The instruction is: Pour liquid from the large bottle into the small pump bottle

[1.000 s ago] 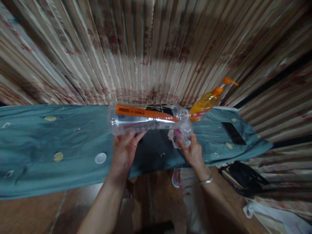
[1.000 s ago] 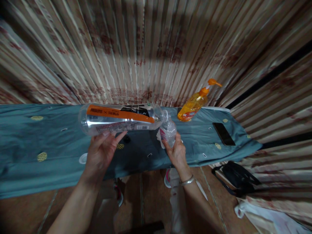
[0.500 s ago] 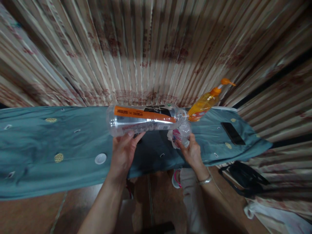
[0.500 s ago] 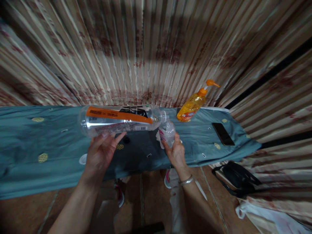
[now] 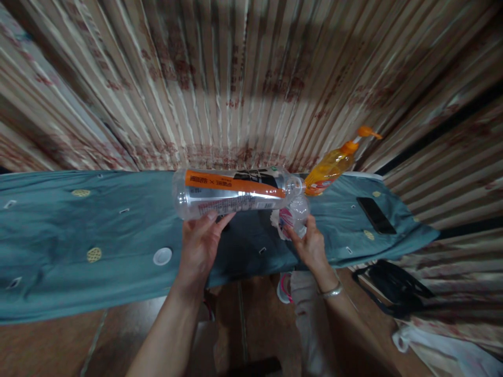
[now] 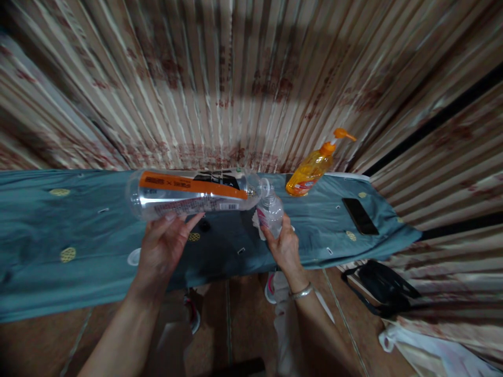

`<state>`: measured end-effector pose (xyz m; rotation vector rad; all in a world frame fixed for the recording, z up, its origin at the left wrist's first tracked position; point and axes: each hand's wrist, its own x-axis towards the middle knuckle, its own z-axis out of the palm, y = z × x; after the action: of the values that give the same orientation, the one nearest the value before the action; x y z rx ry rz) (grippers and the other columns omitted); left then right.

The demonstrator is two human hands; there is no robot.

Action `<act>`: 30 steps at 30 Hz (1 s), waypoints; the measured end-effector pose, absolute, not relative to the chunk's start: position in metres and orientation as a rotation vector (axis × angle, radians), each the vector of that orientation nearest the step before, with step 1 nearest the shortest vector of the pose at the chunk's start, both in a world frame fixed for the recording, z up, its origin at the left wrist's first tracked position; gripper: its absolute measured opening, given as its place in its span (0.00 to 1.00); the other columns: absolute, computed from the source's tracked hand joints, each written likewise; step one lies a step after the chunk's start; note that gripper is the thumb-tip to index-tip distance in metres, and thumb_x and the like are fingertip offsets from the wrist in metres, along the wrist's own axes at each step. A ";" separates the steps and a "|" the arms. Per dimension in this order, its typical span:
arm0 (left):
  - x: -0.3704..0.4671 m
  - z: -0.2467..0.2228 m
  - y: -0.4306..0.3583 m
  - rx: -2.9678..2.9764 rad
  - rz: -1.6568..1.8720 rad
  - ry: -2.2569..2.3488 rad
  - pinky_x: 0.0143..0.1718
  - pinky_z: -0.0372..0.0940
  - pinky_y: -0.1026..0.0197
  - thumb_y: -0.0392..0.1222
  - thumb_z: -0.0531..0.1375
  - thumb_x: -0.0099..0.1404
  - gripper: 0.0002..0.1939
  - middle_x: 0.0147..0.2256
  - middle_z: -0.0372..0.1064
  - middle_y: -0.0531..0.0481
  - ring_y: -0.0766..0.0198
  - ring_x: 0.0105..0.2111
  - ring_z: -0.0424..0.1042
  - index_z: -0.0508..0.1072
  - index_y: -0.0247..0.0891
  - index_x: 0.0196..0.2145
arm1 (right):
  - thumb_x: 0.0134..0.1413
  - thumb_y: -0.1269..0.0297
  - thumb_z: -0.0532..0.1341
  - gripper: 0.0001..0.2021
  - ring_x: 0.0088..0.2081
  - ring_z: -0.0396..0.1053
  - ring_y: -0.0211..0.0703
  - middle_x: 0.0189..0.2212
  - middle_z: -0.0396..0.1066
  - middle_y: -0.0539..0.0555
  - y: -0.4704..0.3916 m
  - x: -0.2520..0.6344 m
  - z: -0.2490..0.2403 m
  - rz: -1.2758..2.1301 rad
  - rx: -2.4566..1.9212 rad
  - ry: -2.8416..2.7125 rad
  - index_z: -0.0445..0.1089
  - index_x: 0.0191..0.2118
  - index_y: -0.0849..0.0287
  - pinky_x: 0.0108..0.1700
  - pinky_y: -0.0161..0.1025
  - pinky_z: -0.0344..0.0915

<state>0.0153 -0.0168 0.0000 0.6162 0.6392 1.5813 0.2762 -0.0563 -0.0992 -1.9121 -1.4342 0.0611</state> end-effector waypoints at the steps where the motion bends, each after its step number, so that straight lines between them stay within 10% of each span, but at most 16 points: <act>1: 0.016 0.000 -0.017 0.612 1.582 0.631 0.56 0.75 0.37 0.40 0.77 0.48 0.14 0.27 0.76 0.58 0.56 0.42 0.80 0.75 0.44 0.27 | 0.61 0.33 0.56 0.36 0.31 0.75 0.53 0.35 0.79 0.62 -0.056 0.276 -0.099 0.062 -1.915 -1.435 0.67 0.57 0.63 0.36 0.47 0.72; 30: 0.018 0.000 -0.014 0.634 1.560 0.639 0.59 0.72 0.34 0.39 0.76 0.50 0.13 0.35 0.81 0.55 0.51 0.49 0.80 0.78 0.45 0.32 | 0.60 0.32 0.56 0.36 0.34 0.78 0.56 0.38 0.80 0.63 -0.056 0.277 -0.097 0.064 -1.909 -1.423 0.68 0.55 0.62 0.37 0.46 0.72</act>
<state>0.0177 -0.0141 -0.0003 0.6339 0.6385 1.5599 0.2769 -0.0560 -0.0969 -1.9093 -1.4227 0.0643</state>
